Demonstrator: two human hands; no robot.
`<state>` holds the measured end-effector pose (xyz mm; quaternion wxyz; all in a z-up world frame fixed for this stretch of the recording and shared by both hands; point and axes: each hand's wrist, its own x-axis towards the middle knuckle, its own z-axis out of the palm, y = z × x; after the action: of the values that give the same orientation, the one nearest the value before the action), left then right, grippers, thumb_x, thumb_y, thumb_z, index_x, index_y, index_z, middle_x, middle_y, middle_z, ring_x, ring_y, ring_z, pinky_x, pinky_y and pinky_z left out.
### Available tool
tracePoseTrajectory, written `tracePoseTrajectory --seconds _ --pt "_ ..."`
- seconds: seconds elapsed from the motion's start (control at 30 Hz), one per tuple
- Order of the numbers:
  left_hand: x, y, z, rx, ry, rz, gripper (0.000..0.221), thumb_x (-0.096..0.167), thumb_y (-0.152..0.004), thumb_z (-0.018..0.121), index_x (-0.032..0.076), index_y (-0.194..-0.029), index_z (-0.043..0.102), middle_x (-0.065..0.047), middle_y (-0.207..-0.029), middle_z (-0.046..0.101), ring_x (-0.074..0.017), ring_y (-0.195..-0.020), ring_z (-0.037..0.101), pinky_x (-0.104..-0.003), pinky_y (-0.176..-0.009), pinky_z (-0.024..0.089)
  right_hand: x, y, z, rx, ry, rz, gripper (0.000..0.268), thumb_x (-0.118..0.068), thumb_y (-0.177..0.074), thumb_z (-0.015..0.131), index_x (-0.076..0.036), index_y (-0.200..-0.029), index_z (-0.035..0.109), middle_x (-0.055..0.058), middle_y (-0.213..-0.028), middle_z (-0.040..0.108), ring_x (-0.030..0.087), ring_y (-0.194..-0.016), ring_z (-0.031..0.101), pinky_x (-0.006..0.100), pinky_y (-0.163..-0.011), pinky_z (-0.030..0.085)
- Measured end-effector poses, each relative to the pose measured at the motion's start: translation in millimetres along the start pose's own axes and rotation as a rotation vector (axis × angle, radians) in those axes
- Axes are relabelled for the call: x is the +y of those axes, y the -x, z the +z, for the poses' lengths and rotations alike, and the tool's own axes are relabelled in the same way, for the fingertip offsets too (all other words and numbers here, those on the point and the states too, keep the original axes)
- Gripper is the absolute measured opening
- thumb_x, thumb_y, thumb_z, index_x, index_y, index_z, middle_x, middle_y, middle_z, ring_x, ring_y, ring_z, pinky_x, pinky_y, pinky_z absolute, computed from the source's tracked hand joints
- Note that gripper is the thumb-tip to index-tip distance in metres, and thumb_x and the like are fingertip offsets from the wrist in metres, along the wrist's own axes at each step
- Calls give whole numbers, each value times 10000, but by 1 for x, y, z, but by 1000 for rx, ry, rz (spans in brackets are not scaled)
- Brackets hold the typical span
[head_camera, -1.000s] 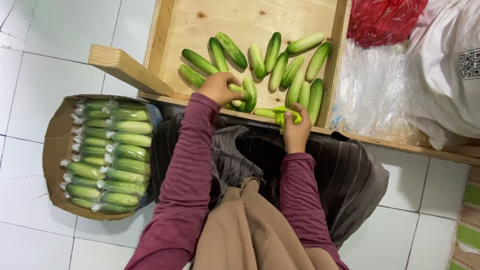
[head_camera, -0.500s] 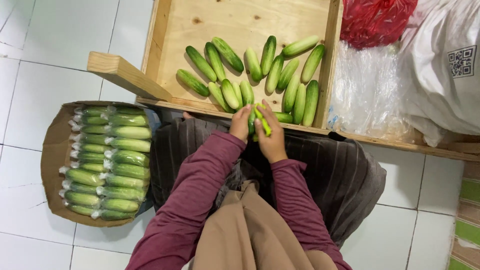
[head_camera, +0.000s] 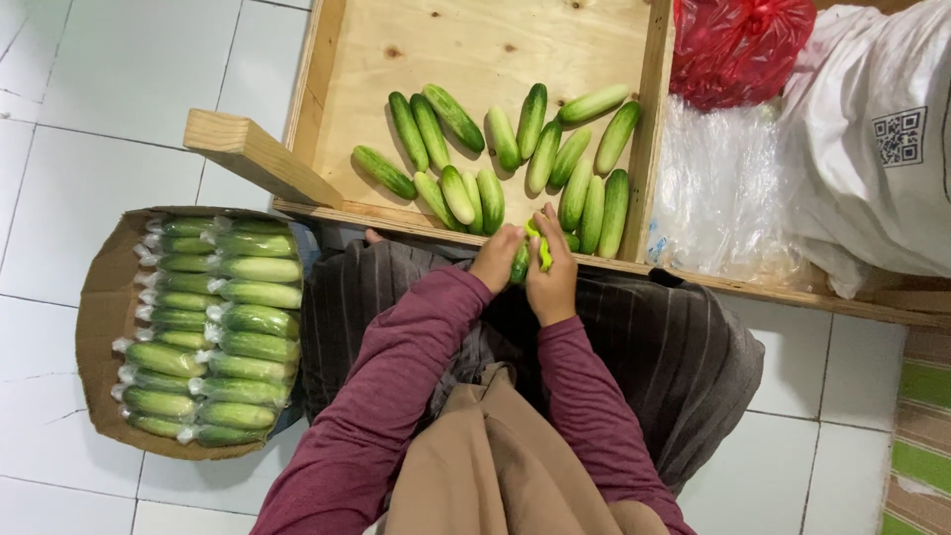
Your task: The person picks up cucumbers from a wooden crate, places them into plastic bags, ties the bags, and puts the packaged cucumbers into a cardboard box.
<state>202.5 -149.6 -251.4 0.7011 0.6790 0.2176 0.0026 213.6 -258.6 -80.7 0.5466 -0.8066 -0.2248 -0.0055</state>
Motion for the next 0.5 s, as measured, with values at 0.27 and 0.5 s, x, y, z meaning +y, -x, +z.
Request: tracePoseTrajectory --seconds 0.27,0.5 --pt "38 0 -12 95 291 -26 418 440 -1105 460 73 -1118 660 -64 -1071 648 -223 -1056 587 -409 -1014 462 -46 5 7 -44 -28 -28 344 -85 -1016 598 -57 -1354 657 239 -1484 544 422 -1396 466 535 -1140 410" --pt "19 -9 -7 63 120 41 394 327 -1131 477 33 -1116 740 -105 -1090 745 -181 -1075 636 -402 -1003 497 -40 5 6 -44 51 -128 421 -20 -1020 536 -71 -1433 601 211 -1601 415 436 -1502 292 563 -1210 304"
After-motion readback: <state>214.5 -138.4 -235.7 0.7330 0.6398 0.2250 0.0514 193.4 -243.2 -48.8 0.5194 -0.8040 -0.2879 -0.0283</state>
